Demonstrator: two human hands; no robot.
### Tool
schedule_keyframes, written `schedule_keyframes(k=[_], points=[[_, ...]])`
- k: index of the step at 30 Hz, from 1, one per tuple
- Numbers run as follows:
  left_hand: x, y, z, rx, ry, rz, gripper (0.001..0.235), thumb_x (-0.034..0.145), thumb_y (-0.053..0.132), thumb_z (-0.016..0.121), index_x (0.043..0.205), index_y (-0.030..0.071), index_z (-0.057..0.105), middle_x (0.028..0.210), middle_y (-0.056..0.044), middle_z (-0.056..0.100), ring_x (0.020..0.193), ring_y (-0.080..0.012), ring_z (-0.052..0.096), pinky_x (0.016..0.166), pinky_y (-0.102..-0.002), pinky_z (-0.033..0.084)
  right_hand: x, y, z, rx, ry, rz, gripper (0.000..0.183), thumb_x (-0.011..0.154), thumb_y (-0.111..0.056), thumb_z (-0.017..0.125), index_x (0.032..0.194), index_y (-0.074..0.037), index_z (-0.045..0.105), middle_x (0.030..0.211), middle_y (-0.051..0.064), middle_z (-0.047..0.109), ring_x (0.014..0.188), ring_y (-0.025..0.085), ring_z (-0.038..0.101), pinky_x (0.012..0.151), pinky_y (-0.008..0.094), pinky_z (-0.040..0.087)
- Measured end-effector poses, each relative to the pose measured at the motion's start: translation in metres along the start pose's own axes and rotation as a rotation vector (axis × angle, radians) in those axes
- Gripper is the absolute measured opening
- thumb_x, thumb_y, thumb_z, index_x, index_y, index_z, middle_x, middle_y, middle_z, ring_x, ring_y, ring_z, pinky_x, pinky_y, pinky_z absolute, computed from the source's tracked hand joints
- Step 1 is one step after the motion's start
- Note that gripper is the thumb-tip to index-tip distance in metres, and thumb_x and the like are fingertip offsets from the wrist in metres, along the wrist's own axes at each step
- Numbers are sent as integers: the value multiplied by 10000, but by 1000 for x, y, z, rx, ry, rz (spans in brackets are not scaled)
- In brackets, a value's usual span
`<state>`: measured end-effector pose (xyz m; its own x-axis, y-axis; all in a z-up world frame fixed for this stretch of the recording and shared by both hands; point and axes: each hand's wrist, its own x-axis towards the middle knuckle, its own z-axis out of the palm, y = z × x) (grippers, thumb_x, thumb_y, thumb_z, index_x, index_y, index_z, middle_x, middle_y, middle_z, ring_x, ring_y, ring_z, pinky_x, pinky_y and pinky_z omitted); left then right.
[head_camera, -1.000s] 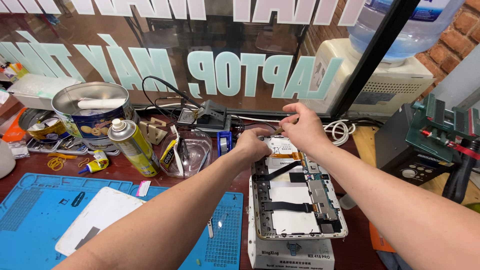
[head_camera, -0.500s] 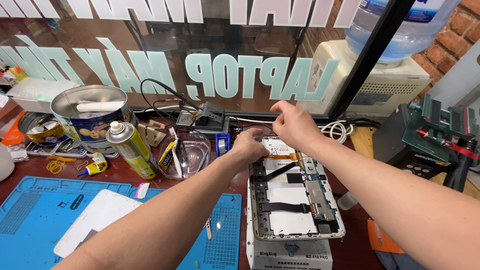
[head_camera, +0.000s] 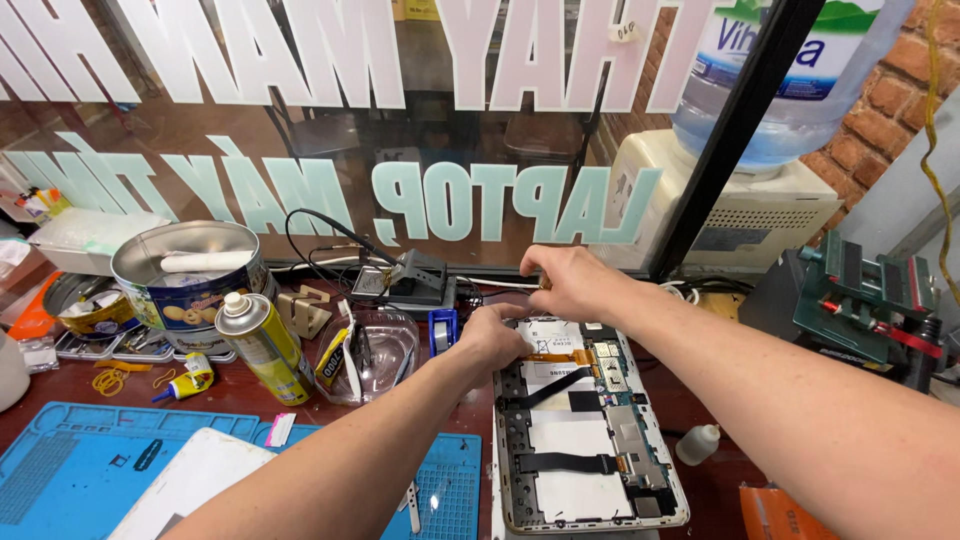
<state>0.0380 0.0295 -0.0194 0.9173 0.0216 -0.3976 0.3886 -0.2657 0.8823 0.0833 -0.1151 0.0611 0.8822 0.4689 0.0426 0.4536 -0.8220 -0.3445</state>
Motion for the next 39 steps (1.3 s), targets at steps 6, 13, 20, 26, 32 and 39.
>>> schedule_keyframes(k=[6,13,20,26,32,39], points=[[-2,3,-1,47,-6,37,652,769,-41,774,1383,127,633,1153,-147,758,943,-197,761,817,-319,628,-1,-9,6,-5,62,43,243,924,-177,627,1122,-95,742,968,160,757,929,320,749,881,438,562],[-11,10,-4,23,-20,-40,639,807,-16,771,1404,143,606,1194,-154,730,962,-205,763,827,-317,650,2,-19,-4,38,-65,-16,325,893,-97,579,1210,-113,651,957,131,766,948,281,748,843,416,580],[-16,13,-6,31,-11,-17,621,817,-30,766,1398,125,611,1202,-175,735,942,-211,766,806,-323,653,4,-24,5,-65,55,65,204,993,-174,580,1083,-78,735,1024,161,760,986,316,733,889,433,566],[-16,15,-5,-2,-25,-41,625,819,-40,746,1405,118,598,1184,-195,743,917,-220,775,776,-312,661,10,-18,6,15,-4,-61,288,885,-57,562,1131,-95,707,991,181,752,966,332,733,840,449,576],[-14,12,-4,9,-33,-10,640,805,-46,753,1410,105,606,1167,-203,755,911,-220,776,763,-313,651,6,-27,4,-83,17,78,208,966,-142,588,1110,-80,725,1040,192,757,1019,333,731,909,424,564],[-17,17,-5,29,-21,-33,619,817,-30,760,1399,110,604,1180,-162,745,929,-200,777,774,-304,661,10,-23,7,-3,-16,49,298,832,-153,748,1120,-92,705,1070,175,729,1025,322,702,889,424,557]])
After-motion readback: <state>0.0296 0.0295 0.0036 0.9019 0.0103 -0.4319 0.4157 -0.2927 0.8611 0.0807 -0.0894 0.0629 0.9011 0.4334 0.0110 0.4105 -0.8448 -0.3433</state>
